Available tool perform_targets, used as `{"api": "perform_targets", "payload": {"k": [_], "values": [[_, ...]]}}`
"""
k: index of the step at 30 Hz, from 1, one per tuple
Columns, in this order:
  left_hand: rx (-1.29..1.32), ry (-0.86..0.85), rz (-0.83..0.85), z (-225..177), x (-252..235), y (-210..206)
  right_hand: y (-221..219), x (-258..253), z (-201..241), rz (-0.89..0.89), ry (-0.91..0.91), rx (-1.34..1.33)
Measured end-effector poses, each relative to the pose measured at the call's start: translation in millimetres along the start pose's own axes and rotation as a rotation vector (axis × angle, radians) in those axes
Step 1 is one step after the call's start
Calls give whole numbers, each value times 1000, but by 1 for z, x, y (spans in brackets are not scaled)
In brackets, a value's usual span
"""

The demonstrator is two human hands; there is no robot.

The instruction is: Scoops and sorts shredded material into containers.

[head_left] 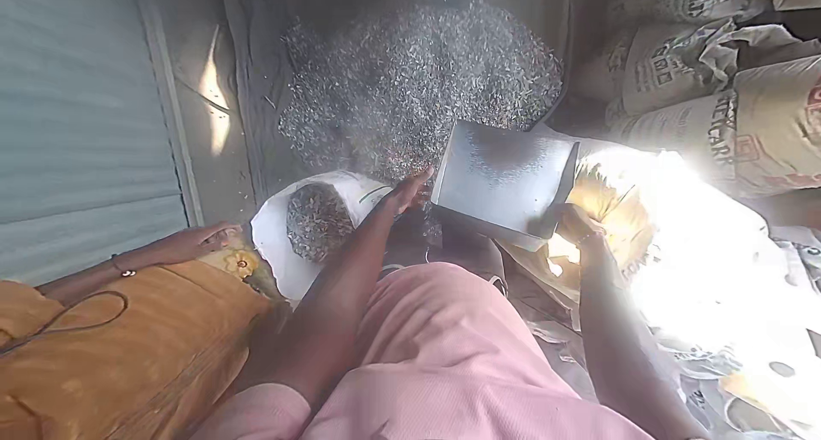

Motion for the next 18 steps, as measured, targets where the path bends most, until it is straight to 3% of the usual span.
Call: {"api": "perform_targets", "payload": {"k": [4, 8, 12, 15, 16, 17, 18], "values": [[-66, 188, -226, 15, -32, -12, -33, -61, -4, 223, -124, 120], [-265, 421, -441, 47, -97, -10, -74, -166, -57, 212, -97, 481], [-326, 563, -413, 98, -191, 2, -122, -226, -92, 246, -157, 898], [-439, 600, -309, 121, -266, 22, -153, -288, -132, 228, -252, 908], [-519, 546, -249, 129, -280, 29, -161, -307, -147, 268, -262, 969], [-639, 346, -299, 145, -285, 30, -170, -325, -159, 324, -253, 1051], [-759, 34, -539, 177, -292, 24, -178, -336, -169, 371, -246, 1096]]}}
Point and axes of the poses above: each hand's wrist, its own x-axis away from the middle knuckle, its own y-axis out of the back of the hand, z = x × y, the point moved 1 cm from there along -x, towards the middle knuckle, and after that the axes turned 4 degrees about -z, right-handed, at the moved point
